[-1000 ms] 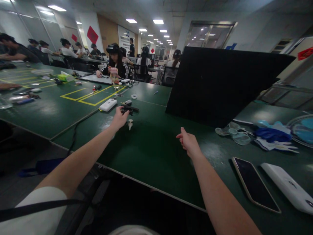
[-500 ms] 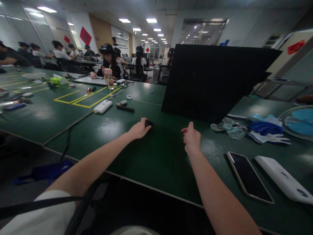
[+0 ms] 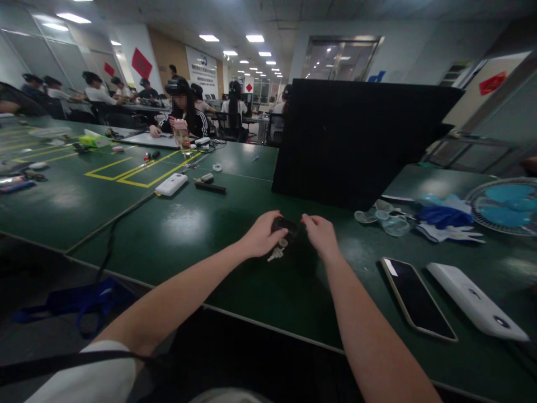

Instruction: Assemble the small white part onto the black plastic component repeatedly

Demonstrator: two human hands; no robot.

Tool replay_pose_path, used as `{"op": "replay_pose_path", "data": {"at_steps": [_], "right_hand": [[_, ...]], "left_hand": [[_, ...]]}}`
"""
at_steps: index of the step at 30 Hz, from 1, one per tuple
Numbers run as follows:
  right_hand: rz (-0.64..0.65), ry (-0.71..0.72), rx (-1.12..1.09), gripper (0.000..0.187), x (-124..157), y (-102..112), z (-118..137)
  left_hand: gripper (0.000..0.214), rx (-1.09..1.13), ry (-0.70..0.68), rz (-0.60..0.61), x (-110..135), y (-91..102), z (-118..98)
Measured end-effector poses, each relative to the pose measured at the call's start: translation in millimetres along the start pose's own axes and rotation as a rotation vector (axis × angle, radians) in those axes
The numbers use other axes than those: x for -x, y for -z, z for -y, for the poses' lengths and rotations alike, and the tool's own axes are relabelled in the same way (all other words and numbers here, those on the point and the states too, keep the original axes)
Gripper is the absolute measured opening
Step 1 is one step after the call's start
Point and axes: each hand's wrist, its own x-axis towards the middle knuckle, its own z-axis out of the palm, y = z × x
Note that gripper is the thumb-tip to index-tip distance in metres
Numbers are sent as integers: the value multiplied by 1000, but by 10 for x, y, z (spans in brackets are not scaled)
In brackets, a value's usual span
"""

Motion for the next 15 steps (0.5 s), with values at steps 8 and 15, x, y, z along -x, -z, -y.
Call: {"op": "replay_pose_path", "data": {"at_steps": [8, 15], "right_hand": [[365, 147, 361, 24, 249, -89, 172], [247, 167, 325, 13, 263, -159, 233]], "left_hand": [[51, 65, 328, -139, 199, 570, 790], [52, -23, 271, 7, 273, 457, 556]]}}
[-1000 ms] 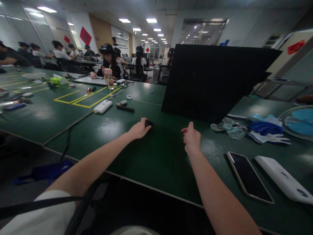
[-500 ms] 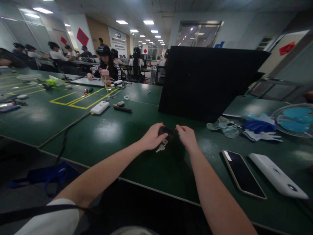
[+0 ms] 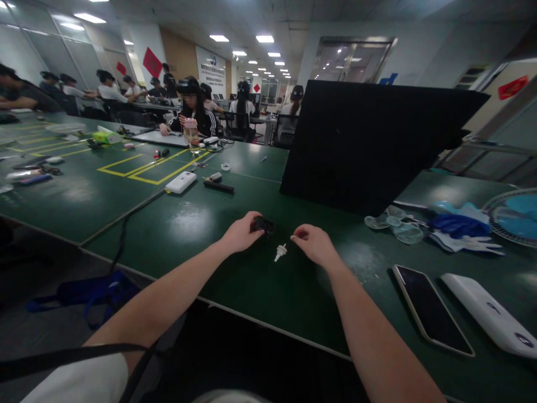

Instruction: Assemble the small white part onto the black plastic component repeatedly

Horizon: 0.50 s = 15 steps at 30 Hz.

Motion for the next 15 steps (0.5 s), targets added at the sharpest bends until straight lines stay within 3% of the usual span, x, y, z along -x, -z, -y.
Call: {"op": "replay_pose_path", "data": {"at_steps": [5, 9, 13, 15], "right_hand": [[-78, 230, -96, 15, 140, -149, 160], [-97, 461, 4, 14, 243, -298, 343], [-146, 521, 149, 18, 193, -356, 414], [-106, 536, 224, 18, 143, -352, 389]], "left_hand": [[50, -77, -21, -1, 37, -37, -45], [50, -93, -50, 29, 46, -53, -63], [49, -98, -61, 49, 48, -82, -87], [49, -94, -74, 59, 43, -91, -80]]}}
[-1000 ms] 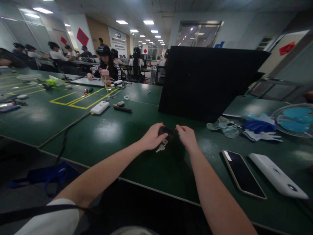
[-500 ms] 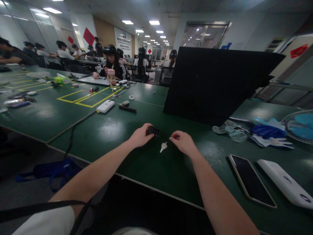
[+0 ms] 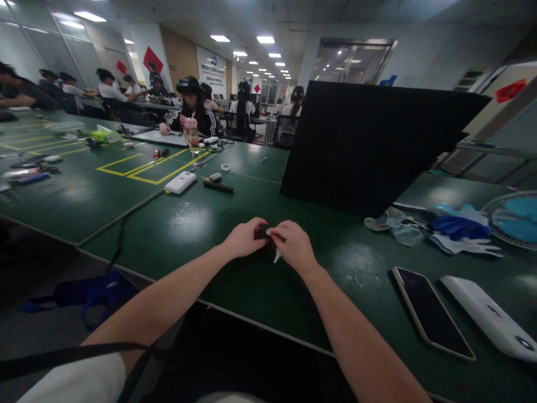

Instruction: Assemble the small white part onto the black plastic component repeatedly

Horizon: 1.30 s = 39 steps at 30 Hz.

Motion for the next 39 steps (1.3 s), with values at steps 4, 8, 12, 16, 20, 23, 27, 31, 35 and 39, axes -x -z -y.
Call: {"op": "replay_pose_path", "data": {"at_steps": [4, 8, 12, 16, 20, 23, 27, 31, 35, 39], "right_hand": [[149, 27, 42, 22, 4, 18, -105], [204, 26, 23, 26, 48, 113, -125], [185, -13, 17, 26, 99, 289, -90], [291, 31, 13, 29, 161, 364, -58], [435, -18, 134, 26, 168, 271, -59], [347, -73, 131, 23, 150, 216, -86], [10, -136, -159, 25, 141, 172, -111], [-114, -205, -362, 29, 139, 96, -100], [12, -184, -226, 24, 135, 70, -66], [78, -229, -136, 23, 119, 80, -49]], "left_hand": [[51, 22, -15, 15, -12, -7, 42], [48, 62, -8, 35, -17, -4, 61], [48, 23, 31, 38, -13, 27, 52], [47, -90, 92, 10, -4, 79, 44], [48, -165, 129, -11, 18, 122, 23], [48, -188, 98, -16, 40, 146, -12], [42, -213, -24, 12, 56, 163, -68], [42, -234, -90, 19, 53, 142, -85], [43, -232, -103, 6, 40, 114, -65], [43, -208, -103, 26, 27, 119, -56]]}}
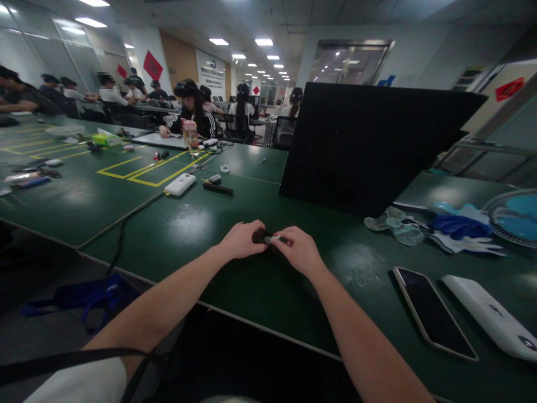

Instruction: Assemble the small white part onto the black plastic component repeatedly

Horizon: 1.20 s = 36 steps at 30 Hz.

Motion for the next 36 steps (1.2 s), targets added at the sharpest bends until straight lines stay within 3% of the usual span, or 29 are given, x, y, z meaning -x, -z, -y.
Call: {"op": "replay_pose_path", "data": {"at_steps": [6, 9, 13, 18, 23, 27, 31, 36], "right_hand": [[-139, -181, -117, 52, -48, 130, -139], [-13, -222, -180, 53, -57, 184, -199], [204, -140, -183, 71, -32, 123, -170], [229, -93, -142, 51, -2, 14, -100], [135, -163, -226, 64, -41, 55, -197], [-142, -517, -386, 60, -117, 144, -471], [-151, -694, -552, 59, -172, 179, -715], [-123, -709, -604, 53, -176, 177, -769]], "left_hand": [[45, 11, 54, 16, 24, 34, -22], [45, 0, 62, 19, 36, 47, -51], [46, 7, 68, 25, 38, 49, -71], [53, 38, 14, 32, 35, 32, -56], [45, 36, 29, 57, 24, 31, -53], [48, 105, 88, 94, 25, 57, -38], [46, 144, 76, 98, 36, 64, -3], [49, 187, 56, 97, 57, 74, 41]]}}
